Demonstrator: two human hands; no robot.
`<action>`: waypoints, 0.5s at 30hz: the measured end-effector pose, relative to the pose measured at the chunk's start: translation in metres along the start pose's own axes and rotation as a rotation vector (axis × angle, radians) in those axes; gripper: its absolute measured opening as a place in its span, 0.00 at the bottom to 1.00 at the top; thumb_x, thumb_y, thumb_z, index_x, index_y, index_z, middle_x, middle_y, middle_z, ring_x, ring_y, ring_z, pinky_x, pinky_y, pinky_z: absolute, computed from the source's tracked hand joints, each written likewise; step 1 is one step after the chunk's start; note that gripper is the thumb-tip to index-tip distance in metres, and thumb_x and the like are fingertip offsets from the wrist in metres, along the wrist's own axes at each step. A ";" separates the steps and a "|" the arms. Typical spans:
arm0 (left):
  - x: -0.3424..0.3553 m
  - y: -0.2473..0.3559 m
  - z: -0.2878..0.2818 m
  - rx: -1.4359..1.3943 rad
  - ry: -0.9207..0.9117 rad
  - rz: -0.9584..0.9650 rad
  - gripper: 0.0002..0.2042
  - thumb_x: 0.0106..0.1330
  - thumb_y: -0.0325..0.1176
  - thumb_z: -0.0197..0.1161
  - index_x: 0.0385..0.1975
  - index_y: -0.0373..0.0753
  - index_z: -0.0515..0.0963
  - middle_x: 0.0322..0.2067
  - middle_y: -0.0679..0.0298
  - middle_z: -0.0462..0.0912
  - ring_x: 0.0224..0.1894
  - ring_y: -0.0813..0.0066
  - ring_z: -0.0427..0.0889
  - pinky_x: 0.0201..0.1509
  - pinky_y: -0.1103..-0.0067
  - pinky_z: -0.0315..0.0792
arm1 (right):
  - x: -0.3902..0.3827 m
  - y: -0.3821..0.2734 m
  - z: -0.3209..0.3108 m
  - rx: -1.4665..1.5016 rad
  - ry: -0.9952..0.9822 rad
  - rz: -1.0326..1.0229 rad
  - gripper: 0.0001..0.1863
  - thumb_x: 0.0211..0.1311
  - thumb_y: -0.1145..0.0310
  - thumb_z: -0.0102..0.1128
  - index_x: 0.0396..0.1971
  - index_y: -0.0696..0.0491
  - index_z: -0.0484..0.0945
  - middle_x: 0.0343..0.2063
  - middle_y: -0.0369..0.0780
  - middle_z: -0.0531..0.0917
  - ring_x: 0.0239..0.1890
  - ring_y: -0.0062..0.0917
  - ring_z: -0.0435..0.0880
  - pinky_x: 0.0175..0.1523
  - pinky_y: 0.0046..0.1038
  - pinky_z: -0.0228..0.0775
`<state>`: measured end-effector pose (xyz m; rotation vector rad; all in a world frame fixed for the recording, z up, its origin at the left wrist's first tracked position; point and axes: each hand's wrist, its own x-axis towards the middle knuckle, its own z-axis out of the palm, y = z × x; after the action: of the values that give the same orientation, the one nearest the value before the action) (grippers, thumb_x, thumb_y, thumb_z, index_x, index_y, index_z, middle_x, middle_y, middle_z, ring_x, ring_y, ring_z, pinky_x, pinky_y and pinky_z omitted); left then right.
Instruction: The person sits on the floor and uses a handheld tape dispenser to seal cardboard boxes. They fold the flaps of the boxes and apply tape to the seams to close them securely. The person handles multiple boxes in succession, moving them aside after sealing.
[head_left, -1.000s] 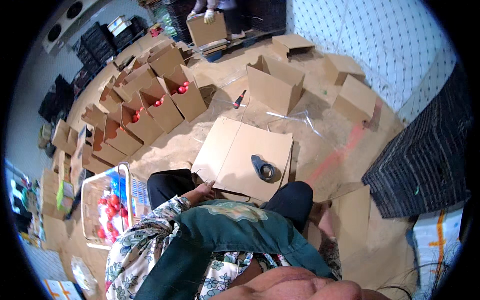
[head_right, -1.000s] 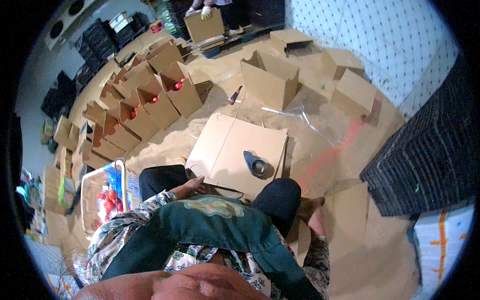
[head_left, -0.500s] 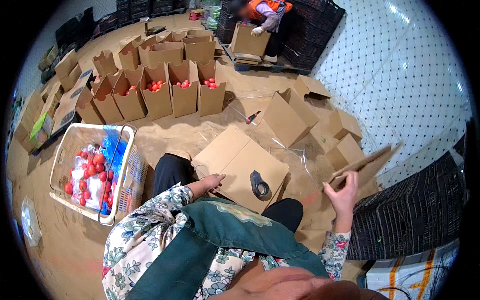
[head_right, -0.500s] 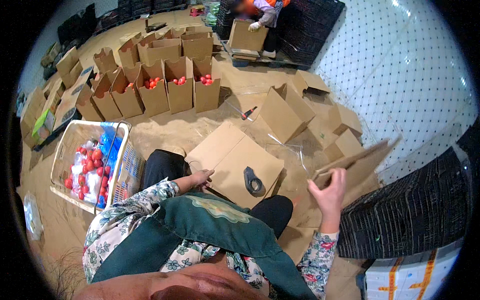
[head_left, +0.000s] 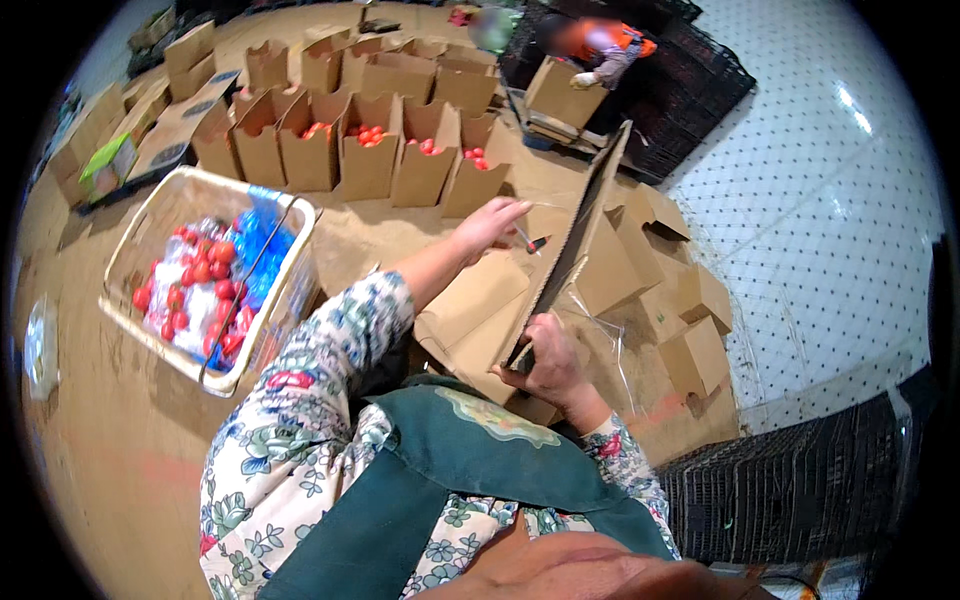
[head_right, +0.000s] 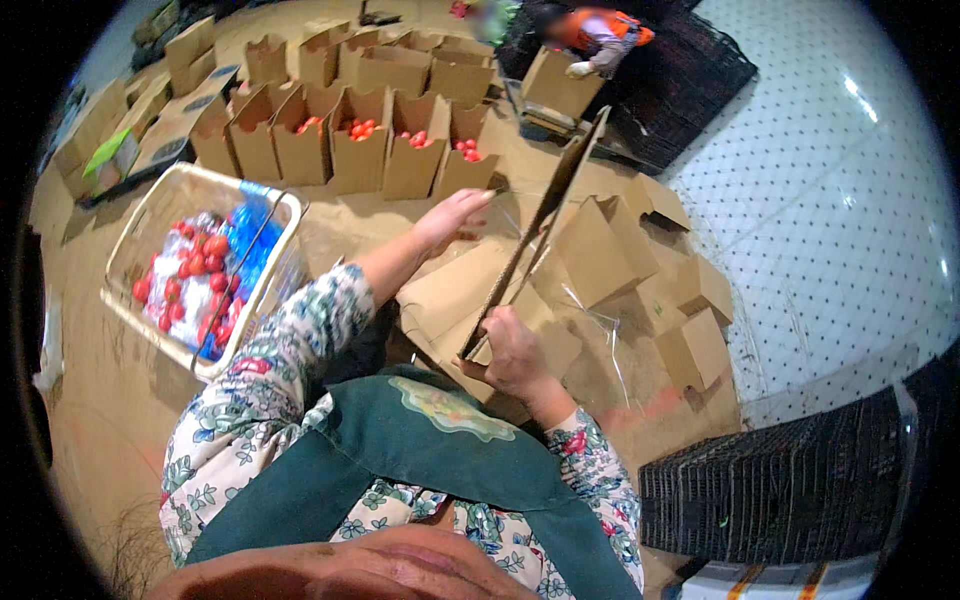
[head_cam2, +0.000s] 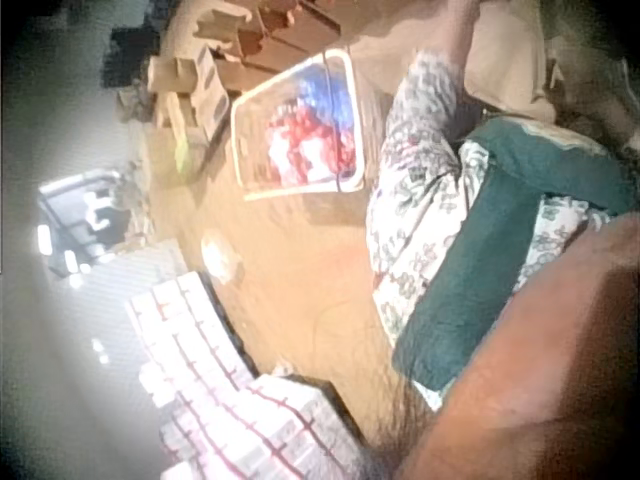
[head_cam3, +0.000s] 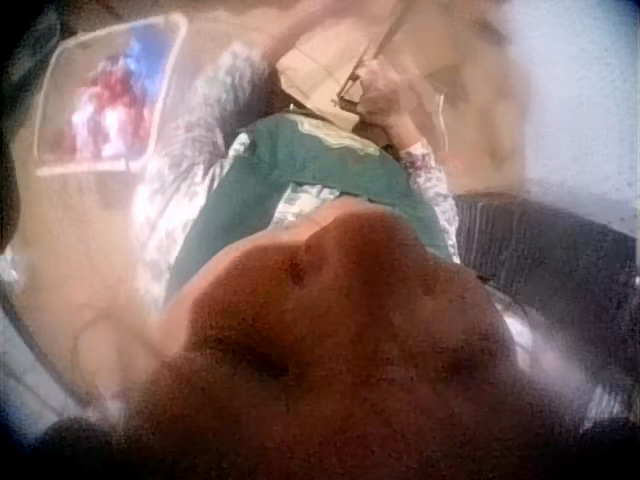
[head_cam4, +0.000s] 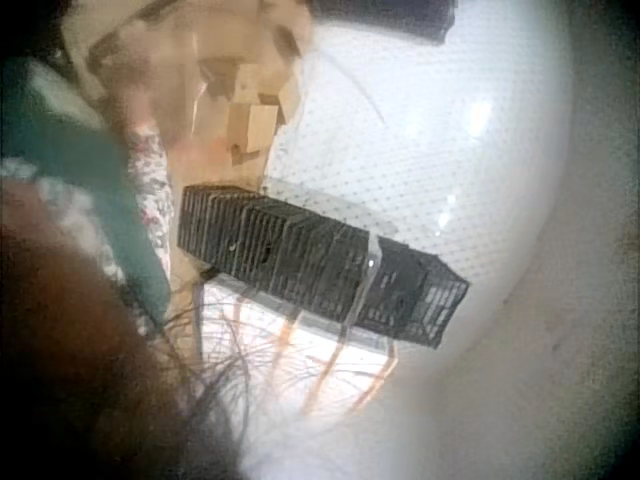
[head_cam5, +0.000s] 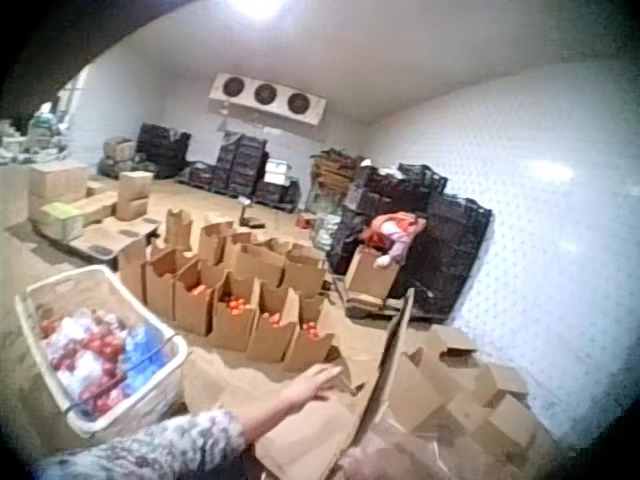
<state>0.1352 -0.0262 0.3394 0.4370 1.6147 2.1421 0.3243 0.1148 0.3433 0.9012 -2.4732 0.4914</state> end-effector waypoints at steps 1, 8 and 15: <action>0.001 0.007 -0.004 0.062 0.012 -0.005 0.33 0.57 0.57 0.56 0.56 0.39 0.61 0.53 0.56 0.65 0.51 0.62 0.67 0.48 0.67 0.67 | 0.000 -0.002 0.014 0.054 -0.006 -0.016 0.28 0.35 0.58 0.73 0.32 0.55 0.66 0.32 0.45 0.70 0.34 0.39 0.73 0.37 0.34 0.69; 0.057 -0.067 -0.039 0.477 0.221 -0.179 0.45 0.49 0.55 0.65 0.58 0.28 0.56 0.48 0.48 0.71 0.47 0.63 0.73 0.44 0.71 0.71 | -0.024 -0.006 0.067 0.234 -0.133 0.095 0.31 0.32 0.56 0.75 0.34 0.55 0.66 0.36 0.44 0.70 0.39 0.38 0.72 0.44 0.32 0.68; 0.064 -0.124 -0.053 0.324 0.352 -0.344 0.43 0.51 0.50 0.65 0.61 0.34 0.52 0.50 0.51 0.69 0.46 0.62 0.72 0.42 0.61 0.71 | -0.047 0.021 0.030 0.607 -0.400 0.534 0.31 0.38 0.58 0.73 0.41 0.56 0.69 0.36 0.42 0.76 0.39 0.29 0.77 0.45 0.28 0.70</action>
<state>0.0713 -0.0086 0.2055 -0.1345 2.0678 1.7724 0.3330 0.1392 0.2898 0.5565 -2.9938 1.4213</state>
